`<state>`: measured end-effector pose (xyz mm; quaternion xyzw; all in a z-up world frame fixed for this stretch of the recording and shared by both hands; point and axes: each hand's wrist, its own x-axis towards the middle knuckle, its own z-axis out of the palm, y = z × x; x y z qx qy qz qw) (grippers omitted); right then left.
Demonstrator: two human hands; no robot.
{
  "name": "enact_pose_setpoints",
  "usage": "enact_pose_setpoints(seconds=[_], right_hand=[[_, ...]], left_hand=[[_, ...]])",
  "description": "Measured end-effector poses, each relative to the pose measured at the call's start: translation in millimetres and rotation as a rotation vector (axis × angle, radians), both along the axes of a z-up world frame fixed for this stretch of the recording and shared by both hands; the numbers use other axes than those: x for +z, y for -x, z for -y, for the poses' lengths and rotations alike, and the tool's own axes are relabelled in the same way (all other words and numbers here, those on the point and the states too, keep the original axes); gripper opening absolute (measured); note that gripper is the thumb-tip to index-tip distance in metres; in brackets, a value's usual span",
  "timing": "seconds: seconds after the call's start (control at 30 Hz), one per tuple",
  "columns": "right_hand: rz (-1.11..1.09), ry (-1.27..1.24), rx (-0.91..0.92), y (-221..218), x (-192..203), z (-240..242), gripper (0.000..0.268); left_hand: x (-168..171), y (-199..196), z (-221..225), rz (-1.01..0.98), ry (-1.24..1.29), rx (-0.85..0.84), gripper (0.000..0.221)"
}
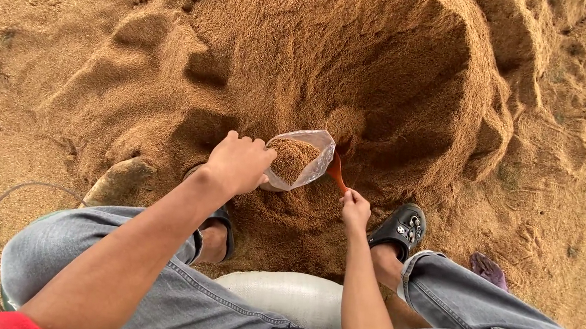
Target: Scooping grain from a pile into small plastic bags using a spoon
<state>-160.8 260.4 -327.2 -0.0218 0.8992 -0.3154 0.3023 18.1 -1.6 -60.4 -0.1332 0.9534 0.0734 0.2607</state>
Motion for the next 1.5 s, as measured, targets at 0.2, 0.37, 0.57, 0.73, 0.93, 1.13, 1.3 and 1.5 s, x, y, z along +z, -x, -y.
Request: enact_pose_setpoints(seconds=[0.2, 0.37, 0.57, 0.73, 0.93, 1.13, 1.3, 1.5], right_hand=[[-0.181, -0.047, -0.224, -7, -4, -6, 0.02], [0.067, -0.043, -0.022, -30, -20, -12, 0.025], [0.07, 0.293, -0.068, -1, 29, -6, 0.039], [-0.087, 0.424, -0.015, 45, 105, 15, 0.04], [-0.272, 0.544, 0.147, 48, 202, 28, 0.035], [-0.56, 0.604, 0.427, 43, 218, 42, 0.012], [-0.612, 0.523, 0.16, 68, 188, 36, 0.026], [-0.521, 0.015, -0.21, 159, 78, -19, 0.035]], left_hand=[[0, 5, -3, 0.035, -0.019, 0.005, 0.045], [3, 7, 1, 0.054, -0.009, 0.011, 0.042], [1, 5, 3, 0.046, -0.014, 0.028, 0.041], [2, 6, 4, 0.042, -0.027, 0.039, 0.041], [-5, 7, 4, 0.047, -0.047, 0.025, 0.043], [3, 9, 6, 0.057, -0.047, 0.02, 0.042], [5, 8, 5, 0.048, -0.048, 0.025, 0.041], [12, 7, 2, 0.039, -0.057, -0.003, 0.044]])
